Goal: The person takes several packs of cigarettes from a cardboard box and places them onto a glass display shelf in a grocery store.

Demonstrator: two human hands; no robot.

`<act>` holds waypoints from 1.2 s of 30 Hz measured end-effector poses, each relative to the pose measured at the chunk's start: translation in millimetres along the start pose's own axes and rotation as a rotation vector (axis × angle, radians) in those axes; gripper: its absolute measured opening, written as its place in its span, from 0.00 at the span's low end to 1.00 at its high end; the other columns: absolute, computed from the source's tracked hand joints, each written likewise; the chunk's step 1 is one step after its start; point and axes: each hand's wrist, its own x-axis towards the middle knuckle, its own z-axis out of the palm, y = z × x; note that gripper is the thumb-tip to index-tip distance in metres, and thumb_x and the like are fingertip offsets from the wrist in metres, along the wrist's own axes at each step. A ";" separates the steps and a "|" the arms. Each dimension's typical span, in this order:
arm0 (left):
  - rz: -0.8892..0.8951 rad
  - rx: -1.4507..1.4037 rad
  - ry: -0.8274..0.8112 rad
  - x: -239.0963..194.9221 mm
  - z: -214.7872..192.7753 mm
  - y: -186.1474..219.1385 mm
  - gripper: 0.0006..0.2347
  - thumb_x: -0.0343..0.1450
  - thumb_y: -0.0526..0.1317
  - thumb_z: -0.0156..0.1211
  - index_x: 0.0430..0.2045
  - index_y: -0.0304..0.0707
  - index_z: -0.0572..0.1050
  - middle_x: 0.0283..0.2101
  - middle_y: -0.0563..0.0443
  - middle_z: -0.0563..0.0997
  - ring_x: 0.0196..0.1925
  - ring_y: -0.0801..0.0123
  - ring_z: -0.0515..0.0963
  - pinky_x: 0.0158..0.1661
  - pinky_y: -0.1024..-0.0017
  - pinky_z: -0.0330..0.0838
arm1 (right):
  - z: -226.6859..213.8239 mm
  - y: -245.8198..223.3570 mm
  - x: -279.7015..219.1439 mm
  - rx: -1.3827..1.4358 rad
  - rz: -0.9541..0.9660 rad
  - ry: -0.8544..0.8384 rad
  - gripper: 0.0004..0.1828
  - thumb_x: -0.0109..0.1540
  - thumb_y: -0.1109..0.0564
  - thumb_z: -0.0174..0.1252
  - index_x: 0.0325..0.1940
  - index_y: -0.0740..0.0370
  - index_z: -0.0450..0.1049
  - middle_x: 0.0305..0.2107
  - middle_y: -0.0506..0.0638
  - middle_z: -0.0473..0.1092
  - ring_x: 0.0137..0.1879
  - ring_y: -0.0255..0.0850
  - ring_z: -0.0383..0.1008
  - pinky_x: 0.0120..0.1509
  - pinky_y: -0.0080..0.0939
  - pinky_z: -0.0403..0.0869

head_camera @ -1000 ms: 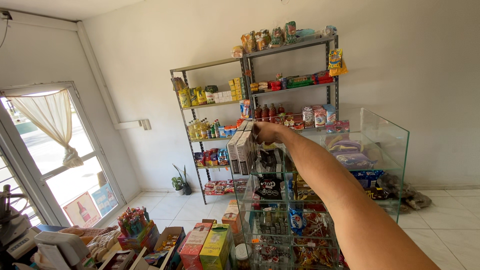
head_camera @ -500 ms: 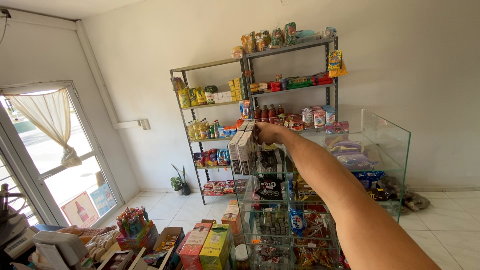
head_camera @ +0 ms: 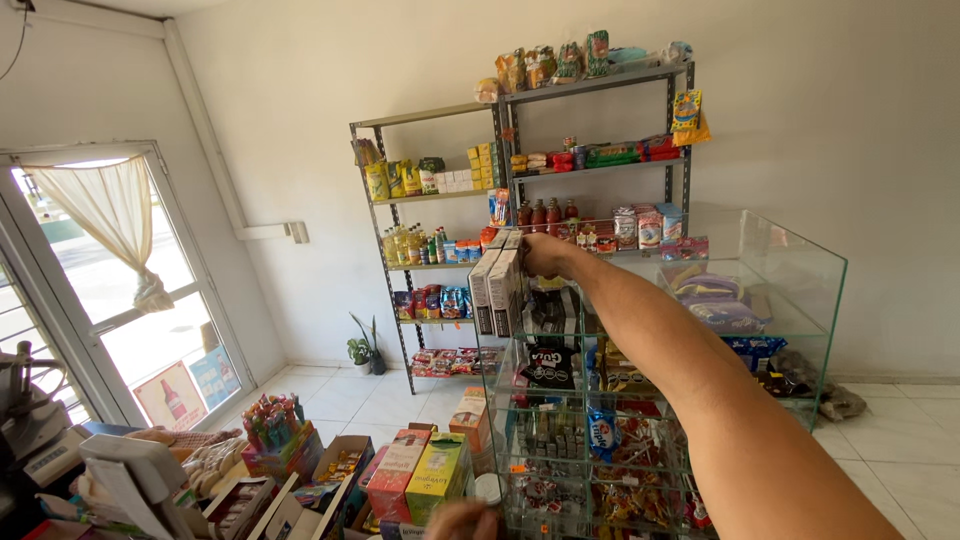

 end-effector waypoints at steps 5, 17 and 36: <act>0.549 0.162 0.257 126.3 3.2 230.9 0.10 0.75 0.36 0.78 0.49 0.37 0.92 0.48 0.47 0.94 0.51 0.63 0.92 0.52 0.67 0.92 | 0.2 -7.0 -18.0 -0.006 -0.015 0.002 0.19 0.72 0.74 0.48 0.54 0.56 0.80 0.32 0.49 0.68 0.30 0.36 0.49 0.31 0.42 0.50; 0.683 0.366 0.294 196.9 48.3 231.8 0.12 0.77 0.37 0.79 0.54 0.38 0.90 0.55 0.48 0.88 0.54 0.55 0.85 0.48 0.56 0.86 | -2.8 -4.4 -11.3 0.013 0.016 -0.005 0.20 0.71 0.75 0.51 0.54 0.56 0.79 0.34 0.50 0.71 0.32 0.37 0.55 0.32 0.41 0.54; 0.692 0.331 0.359 199.6 61.8 210.3 0.13 0.78 0.37 0.78 0.56 0.35 0.89 0.52 0.48 0.84 0.51 0.56 0.82 0.46 0.58 0.84 | -7.4 -7.9 -9.2 -0.017 0.077 -0.010 0.17 0.72 0.73 0.54 0.52 0.54 0.81 0.43 0.48 0.75 0.42 0.39 0.68 0.41 0.42 0.65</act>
